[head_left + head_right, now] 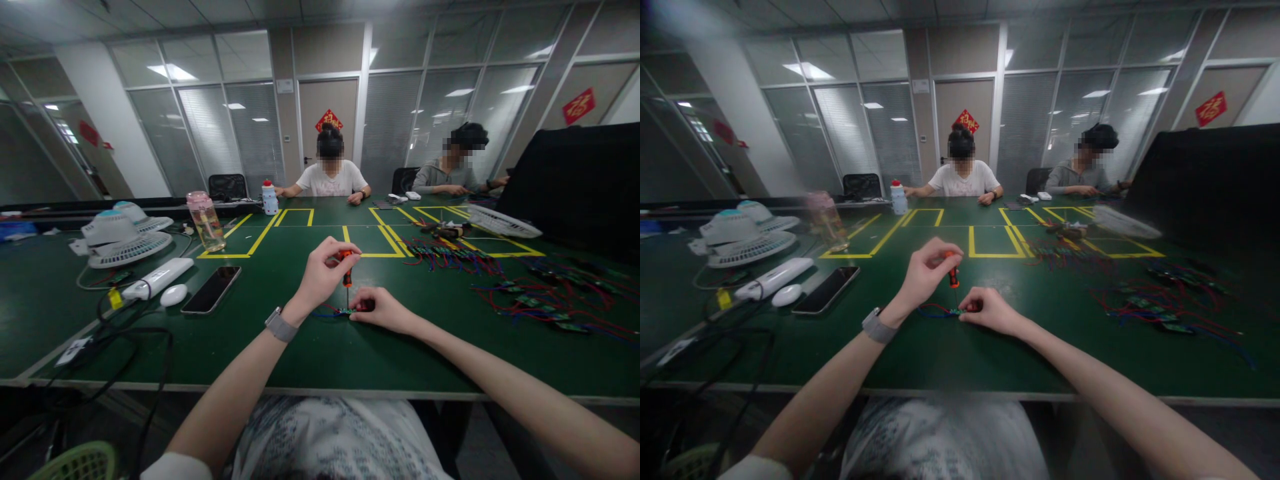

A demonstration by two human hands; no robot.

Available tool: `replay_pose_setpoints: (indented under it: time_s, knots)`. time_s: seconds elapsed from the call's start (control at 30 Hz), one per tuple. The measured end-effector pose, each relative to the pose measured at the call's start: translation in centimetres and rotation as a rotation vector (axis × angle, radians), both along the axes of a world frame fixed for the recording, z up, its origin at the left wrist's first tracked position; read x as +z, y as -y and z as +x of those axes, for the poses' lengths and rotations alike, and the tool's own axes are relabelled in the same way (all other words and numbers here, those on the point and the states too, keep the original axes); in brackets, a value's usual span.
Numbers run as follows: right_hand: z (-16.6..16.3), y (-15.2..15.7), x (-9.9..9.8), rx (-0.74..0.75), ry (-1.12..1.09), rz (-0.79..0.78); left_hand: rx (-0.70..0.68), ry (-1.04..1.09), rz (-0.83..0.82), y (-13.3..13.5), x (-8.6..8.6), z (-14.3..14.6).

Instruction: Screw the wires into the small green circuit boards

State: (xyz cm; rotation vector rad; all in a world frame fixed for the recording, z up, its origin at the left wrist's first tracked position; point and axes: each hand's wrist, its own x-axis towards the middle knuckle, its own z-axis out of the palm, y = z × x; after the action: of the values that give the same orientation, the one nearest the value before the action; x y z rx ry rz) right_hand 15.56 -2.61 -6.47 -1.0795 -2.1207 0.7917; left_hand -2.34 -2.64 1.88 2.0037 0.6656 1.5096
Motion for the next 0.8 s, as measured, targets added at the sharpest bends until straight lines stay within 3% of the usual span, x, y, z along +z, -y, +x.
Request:
replay_pose_setpoints:
  time_s: [0.17, 0.37, 0.63, 0.8]
  knots:
    - [0.9, -0.4, 0.5, 0.142, 0.05, -0.003, -0.039, 0.003, 0.019, 0.2, -0.2, 0.1]
    - [1.8, -0.6, 1.1, 0.246, 0.073, -0.023, -0.211, 0.127, -0.139, -0.5, -0.5, -0.1]
    - [1.6, -0.6, 0.9, 0.219, 0.07, -0.013, 0.012, 0.068, -0.045, -0.6, -0.3, -0.3]
    - [1.4, -0.5, 0.6, 0.176, 0.045, -0.004, 0.032, -0.041, 0.005, -0.3, 0.3, -0.6]
